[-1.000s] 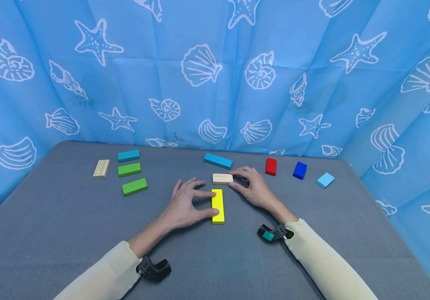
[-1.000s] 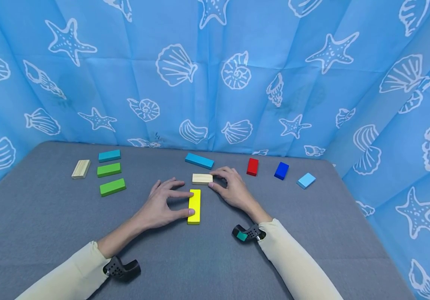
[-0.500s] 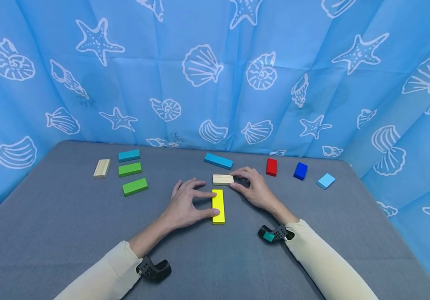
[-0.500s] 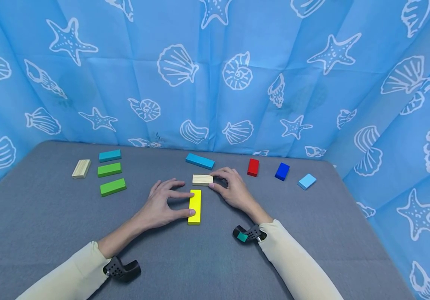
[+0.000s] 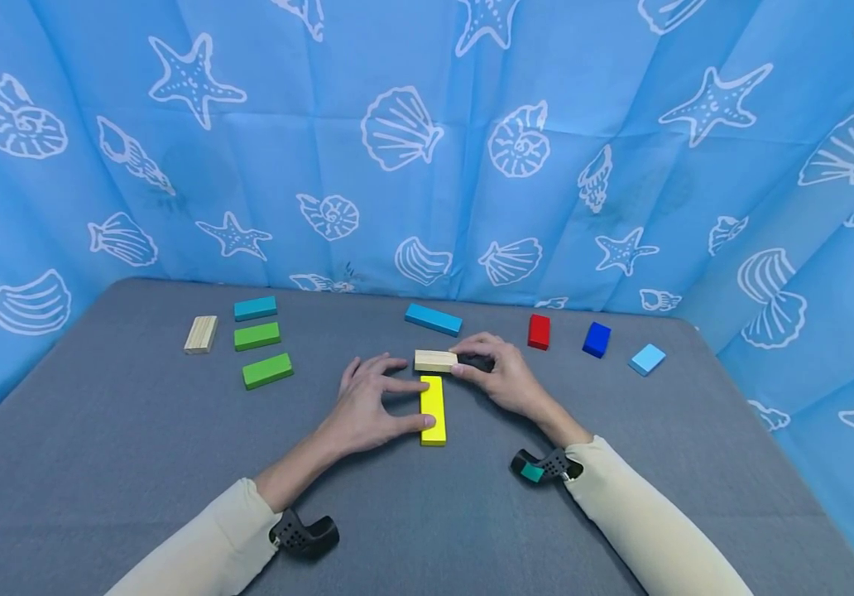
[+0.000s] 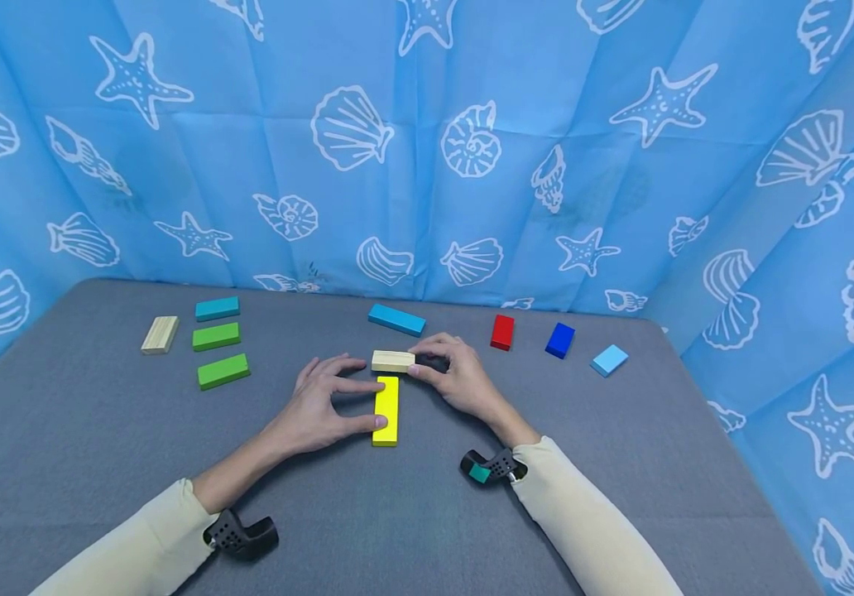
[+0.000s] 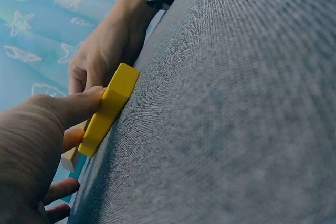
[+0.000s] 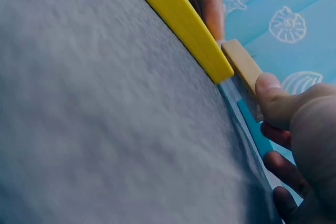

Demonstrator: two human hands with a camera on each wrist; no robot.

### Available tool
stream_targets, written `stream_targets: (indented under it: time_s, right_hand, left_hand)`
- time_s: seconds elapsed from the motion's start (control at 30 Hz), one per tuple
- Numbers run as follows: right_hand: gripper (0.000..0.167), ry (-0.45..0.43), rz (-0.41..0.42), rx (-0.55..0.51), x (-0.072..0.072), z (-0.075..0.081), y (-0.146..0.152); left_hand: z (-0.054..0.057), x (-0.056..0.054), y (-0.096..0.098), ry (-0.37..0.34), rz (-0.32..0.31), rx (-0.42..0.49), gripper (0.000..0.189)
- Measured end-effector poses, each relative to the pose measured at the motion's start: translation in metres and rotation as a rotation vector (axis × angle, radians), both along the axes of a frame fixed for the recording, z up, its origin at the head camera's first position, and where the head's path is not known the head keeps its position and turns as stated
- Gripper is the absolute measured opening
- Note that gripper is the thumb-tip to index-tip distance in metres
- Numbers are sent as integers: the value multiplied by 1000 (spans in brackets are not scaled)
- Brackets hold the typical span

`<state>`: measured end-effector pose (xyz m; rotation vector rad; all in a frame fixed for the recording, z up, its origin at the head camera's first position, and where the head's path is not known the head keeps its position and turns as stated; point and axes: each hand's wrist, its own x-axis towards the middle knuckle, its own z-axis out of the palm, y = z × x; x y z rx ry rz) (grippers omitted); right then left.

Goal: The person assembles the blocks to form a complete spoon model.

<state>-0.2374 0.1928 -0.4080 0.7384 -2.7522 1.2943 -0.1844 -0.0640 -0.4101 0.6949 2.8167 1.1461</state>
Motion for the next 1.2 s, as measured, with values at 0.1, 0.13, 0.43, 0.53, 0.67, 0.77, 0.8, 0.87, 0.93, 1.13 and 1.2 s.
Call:
stream_targets:
  time_s: [0.1, 0.13, 0.43, 0.53, 0.67, 0.77, 0.8, 0.87, 0.93, 1.13, 1.2]
  right_hand:
    - [32, 10, 10, 12, 2, 1, -4]
    - [32, 12, 11, 16, 3, 1, -5]
    - [32, 34, 14, 57, 3, -1, -8]
    - [32, 51, 29, 74, 3, -2, -7]
    - [32, 66, 46, 88, 2, -3, -7]
    - [32, 74, 49, 100, 3, -3, -6]
    - [32, 77, 49, 104, 3, -3, -6]
    - [33, 76, 47, 108, 3, -3, -6]
    - [33, 74, 43, 111, 3, -3, -7]
    - [35, 71, 36, 118, 3, -3, -8]
    - [35, 75, 37, 121, 3, -4, -8]
  left_hand:
    - [0, 0, 0, 3, -1, -2, 50]
    - [0, 0, 0, 3, -1, -1, 50]
    - [1, 0, -1, 1, -3, 3, 50]
    - [1, 0, -1, -2, -4, 8, 49]
    - [2, 0, -1, -4, -5, 5, 50]
    - [1, 0, -1, -1, -1, -1, 50]
    - [1, 0, -1, 1, 1, -3, 50]
    - [1, 0, 0, 4, 3, -4, 50]
    - [0, 0, 0, 8, 5, -4, 50]
    - [-1, 0, 1, 28, 3, -3, 50]
    - [-1, 0, 1, 39, -4, -2, 50]
